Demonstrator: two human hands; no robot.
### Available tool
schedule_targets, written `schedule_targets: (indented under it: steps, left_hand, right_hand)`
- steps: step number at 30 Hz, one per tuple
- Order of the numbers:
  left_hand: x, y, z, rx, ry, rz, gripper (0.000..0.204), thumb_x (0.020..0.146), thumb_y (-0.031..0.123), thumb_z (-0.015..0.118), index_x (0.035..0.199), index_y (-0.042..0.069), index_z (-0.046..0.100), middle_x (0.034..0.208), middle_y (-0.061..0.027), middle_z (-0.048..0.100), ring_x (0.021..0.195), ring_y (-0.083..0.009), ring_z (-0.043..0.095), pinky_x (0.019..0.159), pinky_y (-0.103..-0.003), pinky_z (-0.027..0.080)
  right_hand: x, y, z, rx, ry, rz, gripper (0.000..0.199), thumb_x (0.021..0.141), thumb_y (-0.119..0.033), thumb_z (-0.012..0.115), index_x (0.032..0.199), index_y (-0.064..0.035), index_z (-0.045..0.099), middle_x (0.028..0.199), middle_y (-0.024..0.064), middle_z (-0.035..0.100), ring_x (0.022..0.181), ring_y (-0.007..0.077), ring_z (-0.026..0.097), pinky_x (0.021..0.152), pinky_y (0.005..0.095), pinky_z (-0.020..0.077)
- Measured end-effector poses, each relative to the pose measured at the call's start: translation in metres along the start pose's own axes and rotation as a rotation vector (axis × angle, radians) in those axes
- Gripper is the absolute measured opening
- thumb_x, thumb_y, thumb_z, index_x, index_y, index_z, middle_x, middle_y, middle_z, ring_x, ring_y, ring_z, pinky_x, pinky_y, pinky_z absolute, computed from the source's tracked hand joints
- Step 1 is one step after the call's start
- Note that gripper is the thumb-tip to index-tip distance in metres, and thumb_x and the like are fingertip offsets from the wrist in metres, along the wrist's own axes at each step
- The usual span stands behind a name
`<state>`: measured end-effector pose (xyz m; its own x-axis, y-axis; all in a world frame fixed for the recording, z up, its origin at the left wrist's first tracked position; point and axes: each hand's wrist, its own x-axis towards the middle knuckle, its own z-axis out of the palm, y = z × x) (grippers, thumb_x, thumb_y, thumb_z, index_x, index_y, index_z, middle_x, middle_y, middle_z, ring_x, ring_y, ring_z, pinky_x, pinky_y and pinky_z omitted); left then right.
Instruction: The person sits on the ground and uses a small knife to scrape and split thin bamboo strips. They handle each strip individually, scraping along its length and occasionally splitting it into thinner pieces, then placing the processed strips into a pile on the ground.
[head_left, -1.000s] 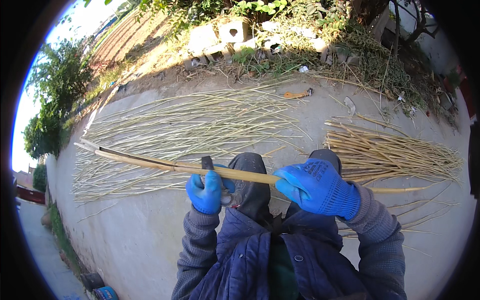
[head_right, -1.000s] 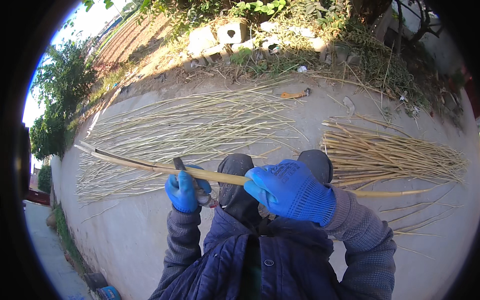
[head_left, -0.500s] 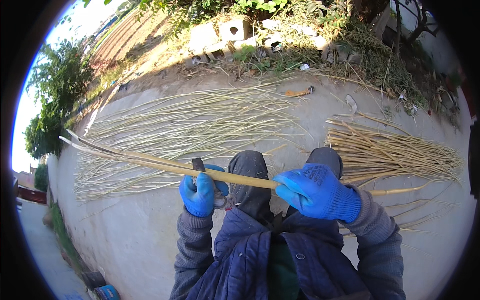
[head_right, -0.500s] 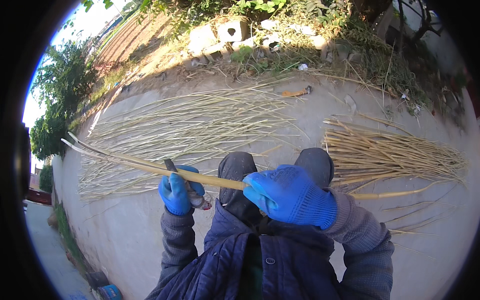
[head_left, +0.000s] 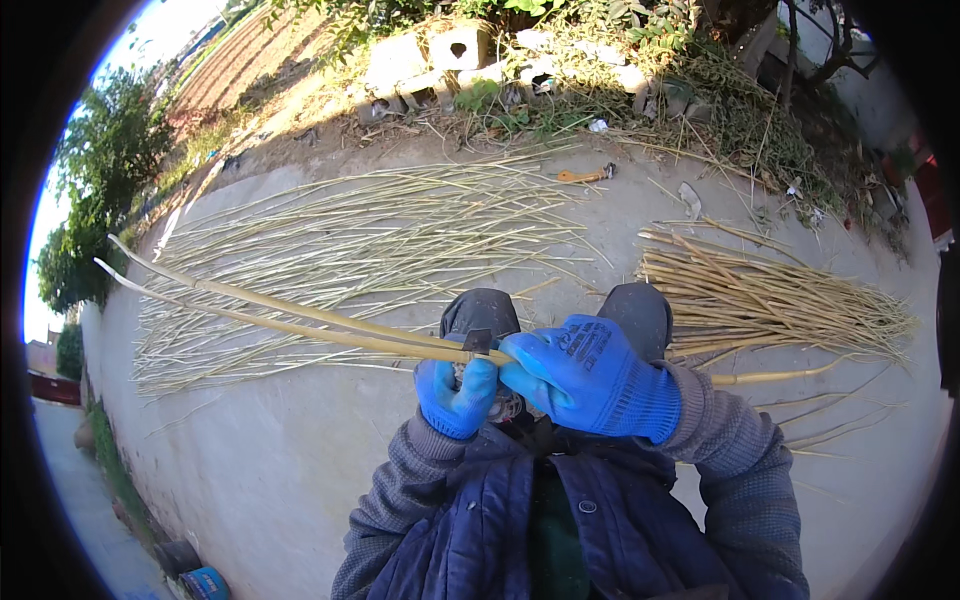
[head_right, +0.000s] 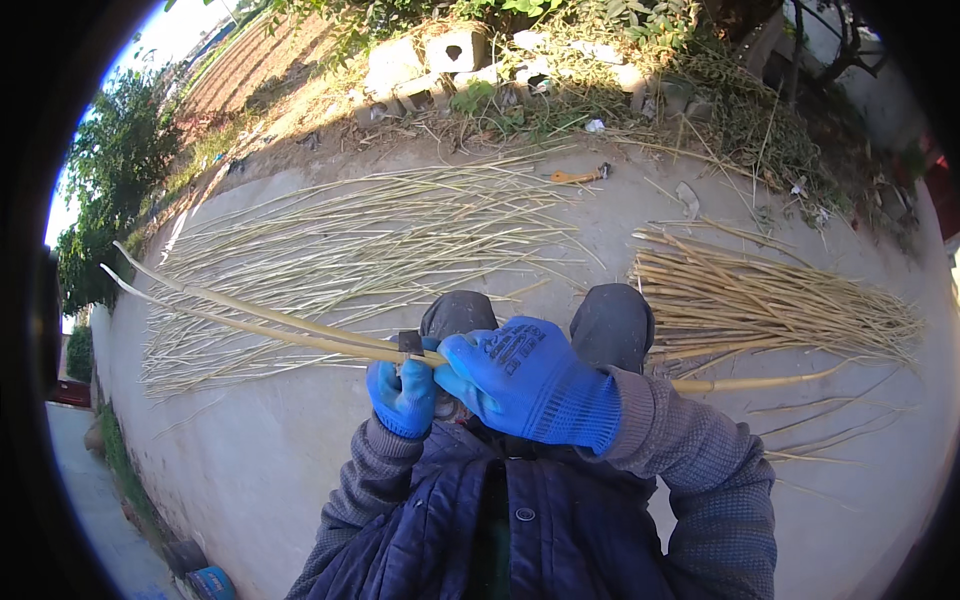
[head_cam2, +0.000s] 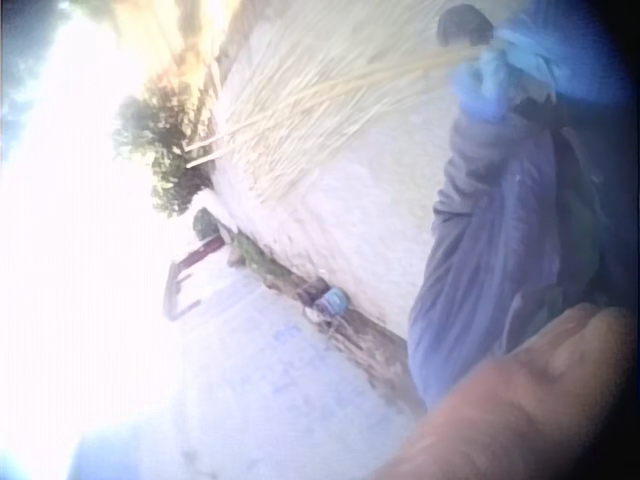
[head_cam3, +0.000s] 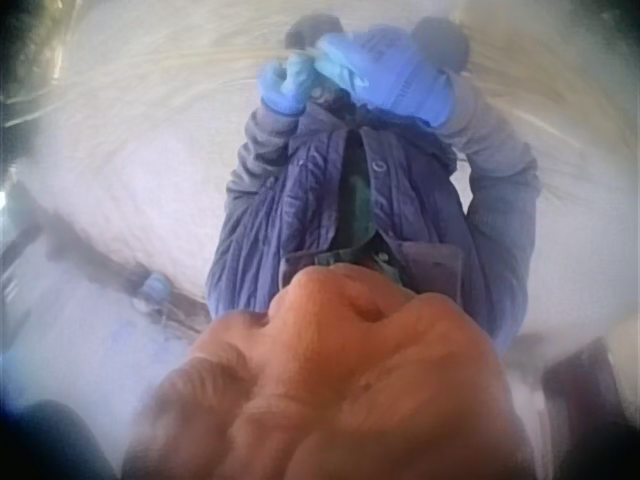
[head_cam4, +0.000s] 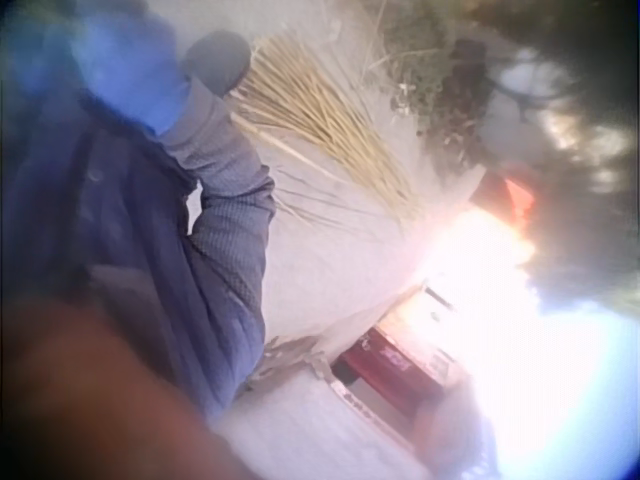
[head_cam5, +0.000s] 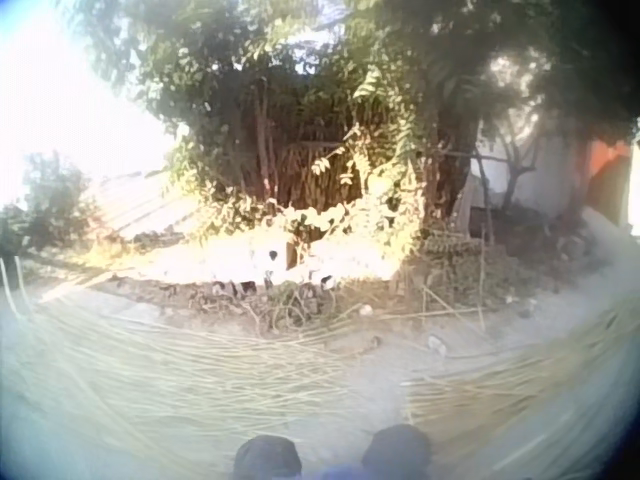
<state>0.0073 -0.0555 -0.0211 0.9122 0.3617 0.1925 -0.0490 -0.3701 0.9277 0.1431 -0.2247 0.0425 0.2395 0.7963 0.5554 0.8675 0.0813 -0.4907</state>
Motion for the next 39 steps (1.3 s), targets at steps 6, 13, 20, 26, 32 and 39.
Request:
schedule_targets:
  steps: [6,13,20,26,32,39]
  left_hand:
    - [0.014,0.019,-0.052,-0.412,0.422,-0.126,0.044,0.102,0.036,0.052,0.097,-0.007,0.061,0.067,-0.0113,0.065,0.059,-0.0145,0.063,0.054,-0.028,0.051]
    - [0.008,0.004,-0.040,-0.288,0.163,-0.155,0.033,0.098,0.024,0.056,0.103,-0.008,0.065,0.067,-0.0122,0.067,0.060,-0.0168,0.065,0.056,-0.028,0.054]
    - [0.002,-0.001,-0.030,-0.046,0.099,-0.020,0.029,0.097,0.021,0.057,0.099,-0.006,0.067,0.072,-0.0119,0.068,0.057,-0.0158,0.064,0.055,-0.027,0.053]
    - [0.002,0.003,-0.019,-0.351,0.169,-0.186,0.042,0.099,0.033,0.054,0.103,-0.008,0.065,0.076,-0.0140,0.070,0.062,-0.0173,0.067,0.059,-0.029,0.055]
    - [-0.017,-0.013,0.007,-0.186,0.040,-0.105,0.055,0.102,0.047,0.047,0.101,-0.005,0.067,0.084,-0.0128,0.071,0.073,-0.0173,0.067,0.065,-0.029,0.054]
    - [-0.007,0.006,-0.012,0.030,-0.055,-0.006,0.057,0.098,0.050,0.054,0.103,-0.005,0.066,0.083,-0.0132,0.071,0.072,-0.0169,0.067,0.064,-0.029,0.054]
  right_hand:
    - [-0.005,0.004,-0.007,0.067,-0.082,0.136,0.019,0.091,-0.023,0.069,0.091,-0.0054,0.062,0.066,0.0123,0.061,0.056,0.0283,0.063,0.050,0.0387,0.0483]
    - [-0.010,0.005,-0.006,0.160,-0.191,0.240,0.023,0.093,-0.027,0.068,0.090,-0.0049,0.064,0.067,0.0130,0.062,0.057,0.0305,0.063,0.051,0.0398,0.0487]
    - [-0.016,0.003,-0.004,0.140,-0.173,0.205,0.023,0.093,-0.027,0.067,0.092,-0.0046,0.064,0.068,0.0138,0.063,0.059,0.0297,0.065,0.053,0.0405,0.0499]
    - [-0.016,0.006,-0.001,0.133,-0.109,0.177,0.019,0.094,-0.020,0.066,0.099,-0.0022,0.066,0.067,0.0108,0.064,0.056,0.0283,0.065,0.051,0.0372,0.0505]
    - [-0.023,-0.002,0.006,0.023,0.002,0.099,0.025,0.089,-0.025,0.071,0.095,-0.0013,0.064,0.068,0.0114,0.063,0.055,0.0273,0.064,0.050,0.0380,0.0502]
    - [-0.025,-0.004,-0.001,0.053,0.004,0.071,0.027,0.089,-0.028,0.071,0.092,-0.0022,0.062,0.066,0.0103,0.062,0.052,0.0260,0.062,0.047,0.0389,0.0474]
